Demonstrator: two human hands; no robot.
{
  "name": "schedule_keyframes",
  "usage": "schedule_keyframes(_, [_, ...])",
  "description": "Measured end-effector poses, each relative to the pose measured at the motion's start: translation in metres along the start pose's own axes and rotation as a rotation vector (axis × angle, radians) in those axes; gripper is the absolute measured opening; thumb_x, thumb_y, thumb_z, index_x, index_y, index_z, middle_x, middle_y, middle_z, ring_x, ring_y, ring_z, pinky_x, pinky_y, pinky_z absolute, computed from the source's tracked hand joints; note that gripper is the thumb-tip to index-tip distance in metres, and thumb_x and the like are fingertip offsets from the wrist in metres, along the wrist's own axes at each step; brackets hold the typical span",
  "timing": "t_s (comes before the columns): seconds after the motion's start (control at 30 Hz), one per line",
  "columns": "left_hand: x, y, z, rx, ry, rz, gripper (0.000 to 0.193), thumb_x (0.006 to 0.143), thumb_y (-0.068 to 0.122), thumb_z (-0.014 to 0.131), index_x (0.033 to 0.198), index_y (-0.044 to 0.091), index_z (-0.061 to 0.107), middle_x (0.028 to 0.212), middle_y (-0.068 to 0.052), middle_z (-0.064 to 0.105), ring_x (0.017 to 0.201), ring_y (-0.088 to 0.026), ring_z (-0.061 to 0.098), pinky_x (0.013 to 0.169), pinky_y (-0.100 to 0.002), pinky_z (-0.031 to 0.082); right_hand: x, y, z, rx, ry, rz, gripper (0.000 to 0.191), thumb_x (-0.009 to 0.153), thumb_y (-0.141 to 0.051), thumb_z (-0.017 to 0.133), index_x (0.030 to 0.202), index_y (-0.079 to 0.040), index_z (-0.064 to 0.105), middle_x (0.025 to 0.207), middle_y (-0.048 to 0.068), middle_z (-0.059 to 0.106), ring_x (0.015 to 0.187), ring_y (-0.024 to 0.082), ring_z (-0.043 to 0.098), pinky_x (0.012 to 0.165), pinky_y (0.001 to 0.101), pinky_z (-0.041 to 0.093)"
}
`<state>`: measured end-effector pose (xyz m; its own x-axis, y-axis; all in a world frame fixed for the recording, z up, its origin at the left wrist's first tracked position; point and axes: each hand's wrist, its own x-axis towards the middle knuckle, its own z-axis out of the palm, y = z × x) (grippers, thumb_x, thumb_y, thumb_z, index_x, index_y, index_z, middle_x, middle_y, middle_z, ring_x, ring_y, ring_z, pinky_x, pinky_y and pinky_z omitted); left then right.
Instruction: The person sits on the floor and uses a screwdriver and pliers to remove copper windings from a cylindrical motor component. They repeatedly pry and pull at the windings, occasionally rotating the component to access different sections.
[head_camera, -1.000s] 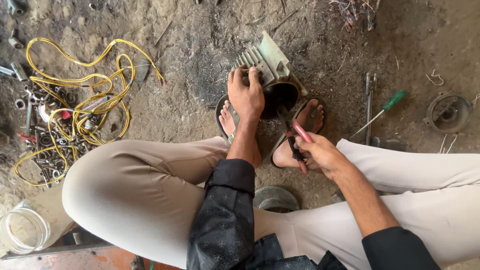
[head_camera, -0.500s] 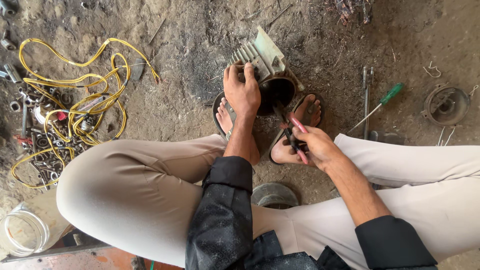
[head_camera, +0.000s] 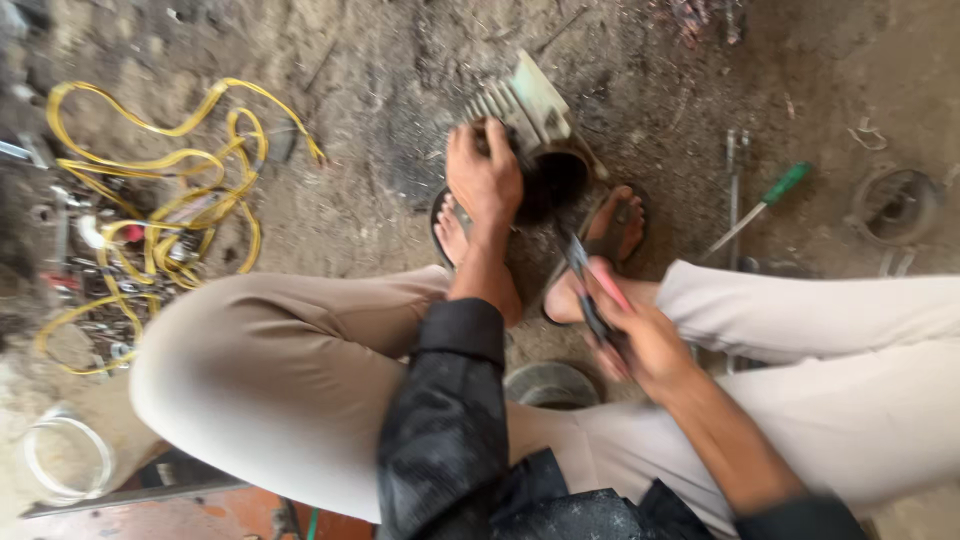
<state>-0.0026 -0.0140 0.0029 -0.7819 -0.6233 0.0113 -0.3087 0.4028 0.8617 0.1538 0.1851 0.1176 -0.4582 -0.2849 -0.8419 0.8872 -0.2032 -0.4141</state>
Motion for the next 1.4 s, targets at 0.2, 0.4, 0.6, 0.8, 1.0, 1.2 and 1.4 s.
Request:
schedule_keyframes(0.2, [0.0,-0.003,0.004,-0.039,-0.04,0.008,0.028,0.097,0.031,0.063,0.097,0.003,0.069,0.104,-0.013,0.066,0.094,-0.033,0.067,0.084,-0.044,0.052,-0.096,-0.042,-0.048,0.206,-0.154,-0.369,0.044,0.108,-0.036,0.059,0.147,-0.015,0.061,0.096,0.011,0.066,0.063,0.016,0.065,0.051,0.0282,0.05])
schedule_keyframes(0.4, [-0.015,-0.004,-0.004,-0.06,0.021,0.01,0.027,0.095,0.029,0.065,0.095,0.003,0.068,0.106,-0.013,0.066,0.095,-0.033,0.067,0.085,-0.043,0.053,-0.082,-0.103,-0.029,-0.149,0.051,-0.61,0.008,0.105,-0.018,0.056,0.1,-0.012,0.053,0.164,0.009,0.05,0.092,0.022,0.071,0.065,0.0364,0.056])
schedule_keyframes(0.6, [-0.009,-0.007,-0.012,-0.094,0.026,0.025,0.025,0.095,0.028,0.065,0.094,0.003,0.068,0.103,-0.013,0.067,0.096,-0.034,0.067,0.086,-0.043,0.053,-0.031,-0.104,-0.012,-0.104,0.005,-0.417,0.038,0.105,-0.016,0.059,0.14,-0.028,0.064,0.135,0.008,0.063,0.098,0.021,0.065,0.077,0.0407,0.059])
schedule_keyframes(0.8, [0.0,-0.013,-0.014,-0.048,-0.02,0.003,0.026,0.096,0.028,0.064,0.096,0.002,0.067,0.104,-0.012,0.067,0.1,-0.032,0.066,0.087,-0.043,0.051,-0.004,-0.065,-0.019,-0.072,0.135,-0.185,0.016,0.102,-0.024,0.058,0.105,-0.009,0.062,0.104,0.009,0.069,0.102,0.024,0.071,0.074,0.0442,0.061])
schedule_keyframes(1.0, [0.0,-0.015,-0.013,-0.083,-0.027,0.017,0.027,0.097,0.028,0.064,0.094,0.001,0.065,0.108,-0.011,0.066,0.102,-0.03,0.066,0.091,-0.041,0.053,0.022,-0.082,-0.009,-0.178,0.111,-0.294,0.014,0.103,-0.02,0.058,0.111,-0.01,0.063,0.107,0.002,0.067,0.091,0.019,0.065,0.068,0.0398,0.057])
schedule_keyframes(1.2, [0.003,-0.014,-0.016,-0.04,0.016,0.066,0.024,0.096,0.025,0.066,0.093,0.001,0.065,0.107,-0.012,0.068,0.102,-0.032,0.066,0.091,-0.042,0.051,0.052,-0.088,0.019,-0.33,0.284,-0.087,0.03,0.101,-0.02,0.056,0.13,-0.018,0.064,0.095,0.002,0.06,0.081,0.018,0.064,0.066,0.0359,0.055])
schedule_keyframes(1.4, [0.004,-0.016,-0.015,-0.057,0.005,0.057,0.025,0.097,0.025,0.066,0.092,0.0,0.065,0.107,-0.011,0.068,0.101,-0.031,0.067,0.09,-0.042,0.052,0.059,-0.076,0.008,-0.146,0.33,-0.103,0.039,0.1,-0.02,0.052,0.136,-0.008,0.06,0.098,-0.002,0.068,0.082,0.011,0.07,0.064,0.0309,0.06])
